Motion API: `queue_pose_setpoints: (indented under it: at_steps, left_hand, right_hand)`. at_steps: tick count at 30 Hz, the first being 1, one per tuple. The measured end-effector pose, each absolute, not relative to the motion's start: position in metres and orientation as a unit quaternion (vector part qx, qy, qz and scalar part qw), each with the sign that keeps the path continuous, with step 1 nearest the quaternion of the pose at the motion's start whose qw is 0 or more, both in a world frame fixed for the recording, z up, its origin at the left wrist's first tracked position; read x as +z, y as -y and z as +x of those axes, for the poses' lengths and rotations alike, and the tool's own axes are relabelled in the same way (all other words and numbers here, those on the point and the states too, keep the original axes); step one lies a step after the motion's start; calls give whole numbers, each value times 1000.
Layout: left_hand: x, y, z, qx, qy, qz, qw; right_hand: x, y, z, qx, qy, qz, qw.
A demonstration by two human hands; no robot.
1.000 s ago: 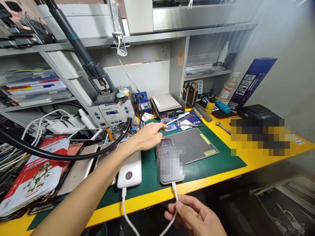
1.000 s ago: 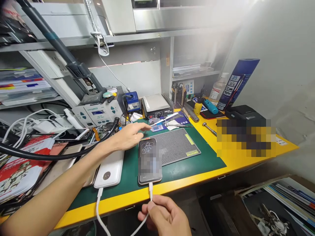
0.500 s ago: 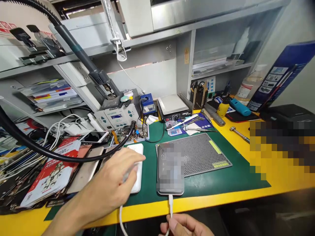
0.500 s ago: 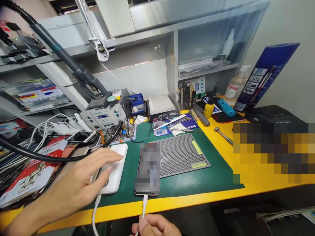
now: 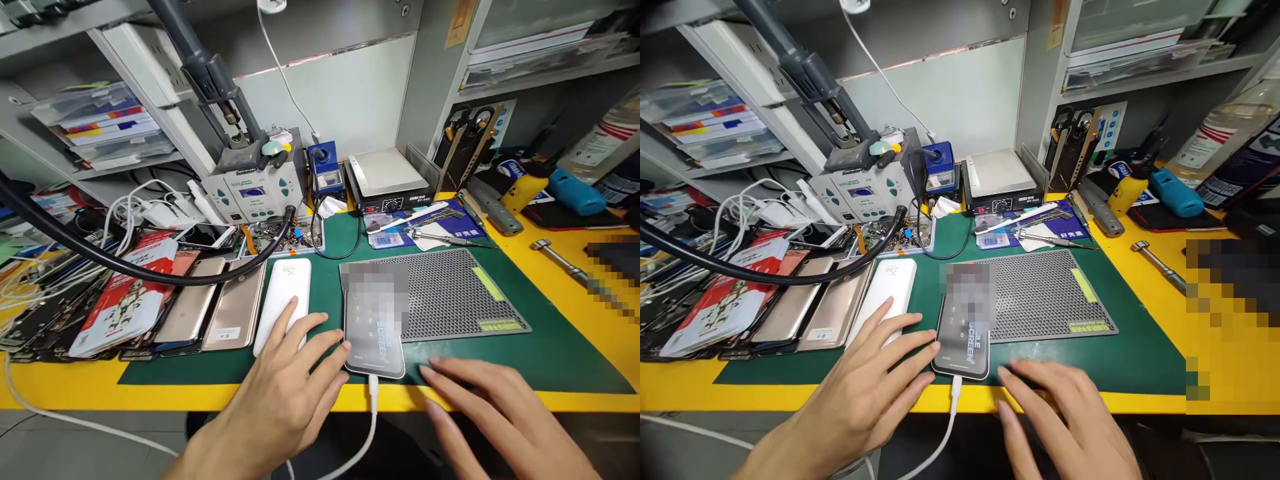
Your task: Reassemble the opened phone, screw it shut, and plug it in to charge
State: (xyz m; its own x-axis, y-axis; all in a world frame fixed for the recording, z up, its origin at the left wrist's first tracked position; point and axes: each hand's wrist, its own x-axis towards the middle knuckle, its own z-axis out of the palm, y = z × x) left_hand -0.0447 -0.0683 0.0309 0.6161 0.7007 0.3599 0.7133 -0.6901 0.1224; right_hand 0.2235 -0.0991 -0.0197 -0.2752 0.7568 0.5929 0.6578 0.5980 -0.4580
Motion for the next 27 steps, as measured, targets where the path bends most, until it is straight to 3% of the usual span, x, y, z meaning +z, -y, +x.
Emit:
queue_pose_setpoints:
  at_steps: [5, 17, 22, 27]
  left_hand:
    - [24, 64, -43, -252, 374, -892, 36]
    - [13, 64, -47, -270, 349, -895, 65]
    - [7, 59, -50, -220, 324, -915, 98]
    - [-16, 55, -46, -303, 334, -881, 140]
  right_hand:
    - [-15, 81, 220, 32, 845, -413, 337]
    - [-16, 82, 217, 20, 847, -417, 330]
    - [-12, 73, 219, -40, 850, -404, 334]
    - [-8, 65, 225, -58, 860, -382, 334]
